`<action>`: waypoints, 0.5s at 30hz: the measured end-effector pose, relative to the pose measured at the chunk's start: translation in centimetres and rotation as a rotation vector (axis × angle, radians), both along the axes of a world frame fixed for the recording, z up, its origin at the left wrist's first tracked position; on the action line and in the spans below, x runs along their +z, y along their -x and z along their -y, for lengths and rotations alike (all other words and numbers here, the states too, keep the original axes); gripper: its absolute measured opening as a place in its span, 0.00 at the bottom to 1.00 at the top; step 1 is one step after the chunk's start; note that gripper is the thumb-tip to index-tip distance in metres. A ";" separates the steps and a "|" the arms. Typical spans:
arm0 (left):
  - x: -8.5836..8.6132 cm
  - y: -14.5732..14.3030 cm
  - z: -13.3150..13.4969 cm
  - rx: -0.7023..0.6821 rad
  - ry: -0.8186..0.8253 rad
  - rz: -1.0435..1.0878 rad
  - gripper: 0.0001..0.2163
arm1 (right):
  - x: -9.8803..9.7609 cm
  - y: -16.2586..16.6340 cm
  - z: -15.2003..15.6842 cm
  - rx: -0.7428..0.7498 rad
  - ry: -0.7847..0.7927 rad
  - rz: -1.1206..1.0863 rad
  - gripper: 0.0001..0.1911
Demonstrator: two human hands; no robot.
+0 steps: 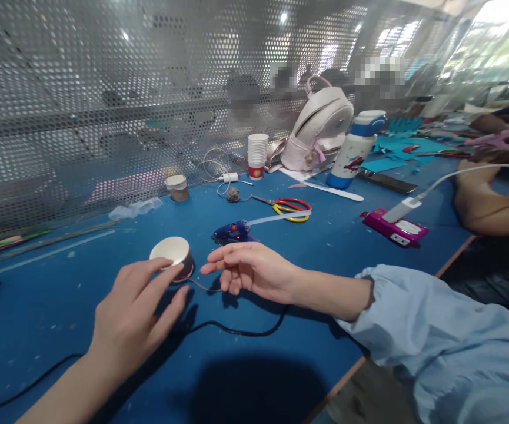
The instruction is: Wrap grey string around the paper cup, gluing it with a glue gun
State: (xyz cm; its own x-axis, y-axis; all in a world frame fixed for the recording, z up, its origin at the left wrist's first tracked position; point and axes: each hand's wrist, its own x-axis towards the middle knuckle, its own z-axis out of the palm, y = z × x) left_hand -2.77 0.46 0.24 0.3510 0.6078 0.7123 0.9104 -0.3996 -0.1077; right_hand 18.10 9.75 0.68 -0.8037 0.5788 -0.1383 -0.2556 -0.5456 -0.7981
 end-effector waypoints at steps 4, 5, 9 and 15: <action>0.1 -1.3 0.7 -0.086 0.173 0.096 0.13 | 0.0 0.1 0.5 0.073 0.006 -0.012 0.11; 0.0 -1.5 0.8 -0.110 0.202 0.124 0.12 | 0.0 0.2 0.7 0.090 0.007 -0.004 0.11; -0.2 -2.0 0.8 -0.200 0.265 0.166 0.05 | 0.1 0.3 1.1 0.122 0.008 0.064 0.09; 0.8 -2.6 1.2 -0.270 0.332 0.178 0.06 | 0.5 0.2 0.8 0.117 -0.179 0.153 0.09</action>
